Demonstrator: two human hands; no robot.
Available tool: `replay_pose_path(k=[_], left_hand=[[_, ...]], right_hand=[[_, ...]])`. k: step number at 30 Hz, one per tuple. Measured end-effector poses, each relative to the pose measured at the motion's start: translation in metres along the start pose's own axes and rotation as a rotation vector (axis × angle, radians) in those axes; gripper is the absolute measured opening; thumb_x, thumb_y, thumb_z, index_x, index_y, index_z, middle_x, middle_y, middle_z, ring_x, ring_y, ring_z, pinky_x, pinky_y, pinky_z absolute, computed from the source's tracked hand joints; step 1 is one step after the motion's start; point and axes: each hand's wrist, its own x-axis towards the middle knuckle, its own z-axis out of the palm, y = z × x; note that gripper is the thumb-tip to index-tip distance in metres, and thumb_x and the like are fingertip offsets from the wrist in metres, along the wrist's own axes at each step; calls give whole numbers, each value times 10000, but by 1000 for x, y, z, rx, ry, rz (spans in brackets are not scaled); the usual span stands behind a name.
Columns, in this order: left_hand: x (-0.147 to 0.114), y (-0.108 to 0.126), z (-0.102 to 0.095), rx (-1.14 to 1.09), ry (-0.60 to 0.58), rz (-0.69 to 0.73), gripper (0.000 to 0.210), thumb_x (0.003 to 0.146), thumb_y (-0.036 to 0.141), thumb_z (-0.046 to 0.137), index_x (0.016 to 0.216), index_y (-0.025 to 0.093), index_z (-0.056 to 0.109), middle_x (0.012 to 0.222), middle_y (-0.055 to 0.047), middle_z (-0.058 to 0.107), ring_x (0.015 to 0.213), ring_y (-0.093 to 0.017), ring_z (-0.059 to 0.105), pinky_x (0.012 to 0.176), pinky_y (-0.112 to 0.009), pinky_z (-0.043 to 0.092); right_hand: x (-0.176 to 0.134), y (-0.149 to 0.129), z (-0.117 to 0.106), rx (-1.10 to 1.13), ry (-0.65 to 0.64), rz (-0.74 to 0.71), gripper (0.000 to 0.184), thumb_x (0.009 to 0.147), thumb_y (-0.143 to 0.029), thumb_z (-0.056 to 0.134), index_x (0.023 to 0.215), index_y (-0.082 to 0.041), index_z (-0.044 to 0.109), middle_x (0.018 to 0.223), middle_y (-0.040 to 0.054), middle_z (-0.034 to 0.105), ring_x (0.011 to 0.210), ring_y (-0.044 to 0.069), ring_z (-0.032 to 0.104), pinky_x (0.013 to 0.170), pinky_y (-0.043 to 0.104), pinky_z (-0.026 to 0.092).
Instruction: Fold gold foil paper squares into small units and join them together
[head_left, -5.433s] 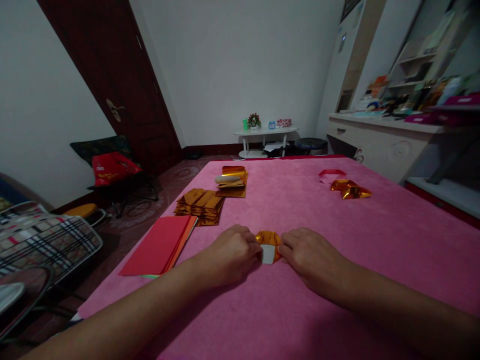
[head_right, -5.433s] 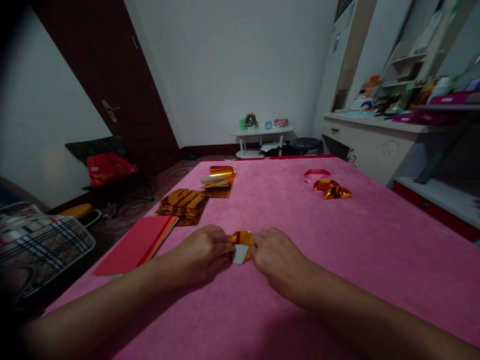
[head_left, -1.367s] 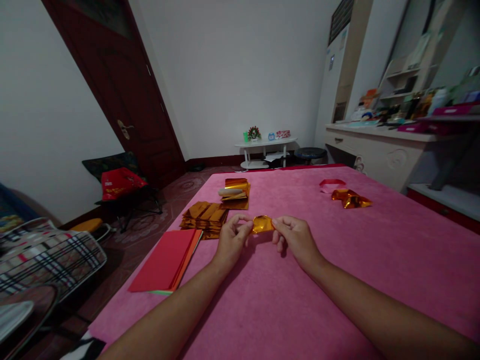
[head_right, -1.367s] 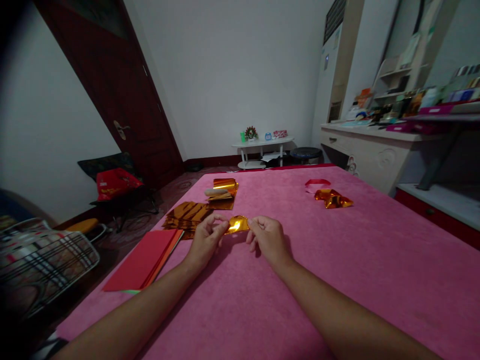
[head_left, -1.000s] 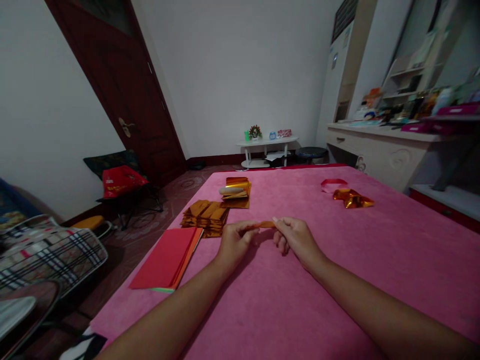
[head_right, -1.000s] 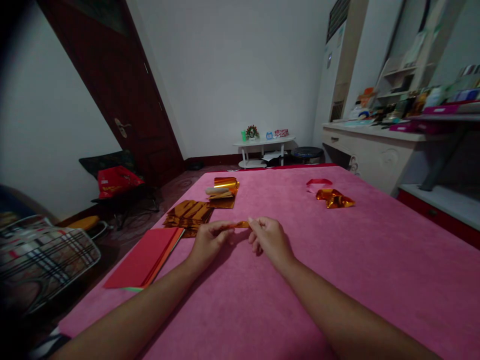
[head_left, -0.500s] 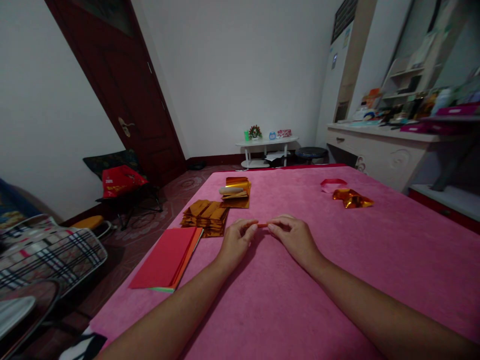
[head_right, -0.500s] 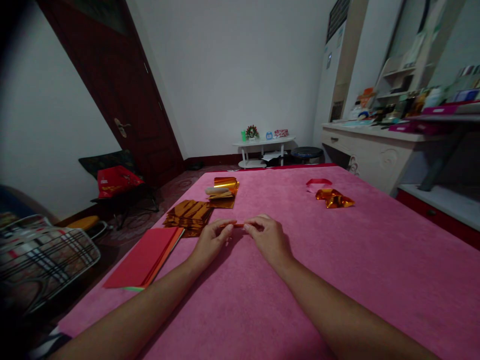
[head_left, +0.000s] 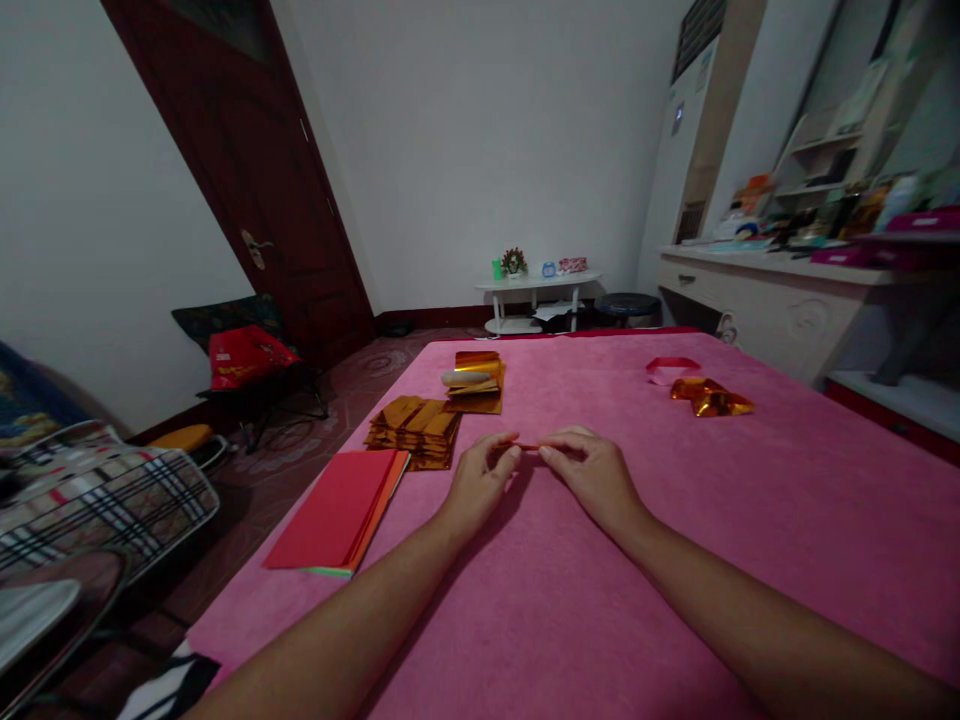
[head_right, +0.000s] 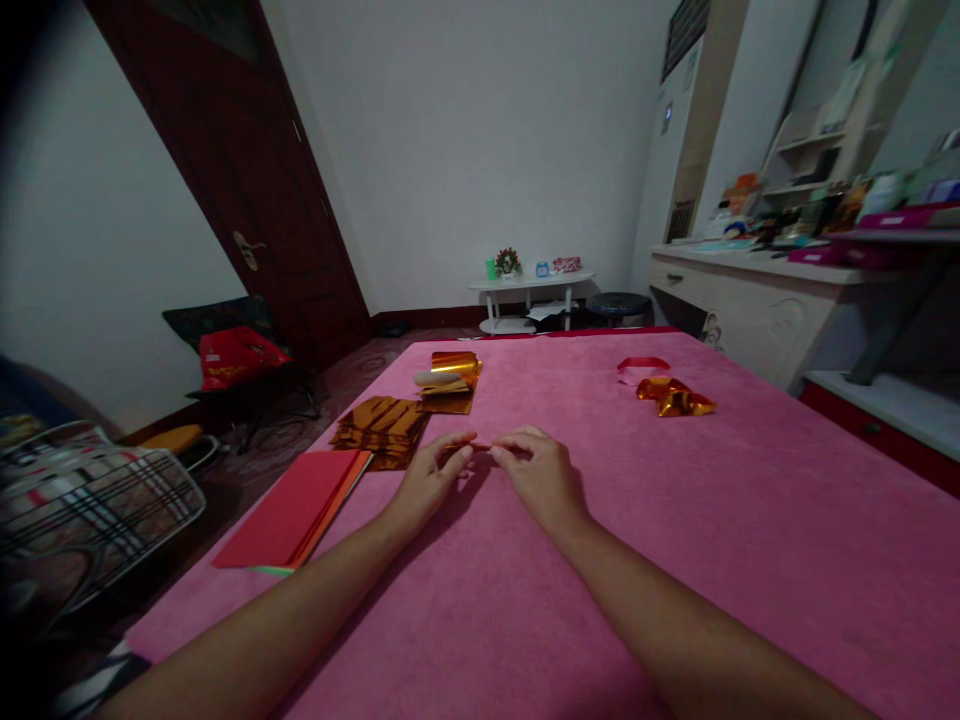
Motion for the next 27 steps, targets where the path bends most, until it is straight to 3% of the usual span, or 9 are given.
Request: replay_pose_path(k=[8,16,21,27], left_hand=[[1,3,0,-80,16,-25,391,784,306,601,1127,120,591,1042,-135,652,919,-207,621,767,-325,519],[2,-2,-1,-51,47,6,409,714,123,539,1116,140,617,1038,-106,648,900,-185,607,732,-282,508],[5,-5,-2,14,67,-4,386,693,68,492,1029,126,673,992,-99,652,809,-166,612,690,-267,498],[0,8,5,143,52,96,271,701,82,562,908,154,720,852,-60,667,798,-170,605,737,-275,476]], right_hand=[[-1,-2,1,20,-21,2,124,724,-254,610,764,-200,714,819,50,655,774,178,613,736,310,493],[-1,6,4,4,-26,-24,109,718,-200,607,782,-199,695,820,38,644,768,171,612,720,299,497],[-5,2,7,33,-58,-63,124,738,-173,582,814,-204,675,877,43,612,808,166,607,695,272,515],[-7,-2,11,-127,-40,-141,200,716,-123,573,868,-218,663,888,38,601,809,164,591,723,276,494]])
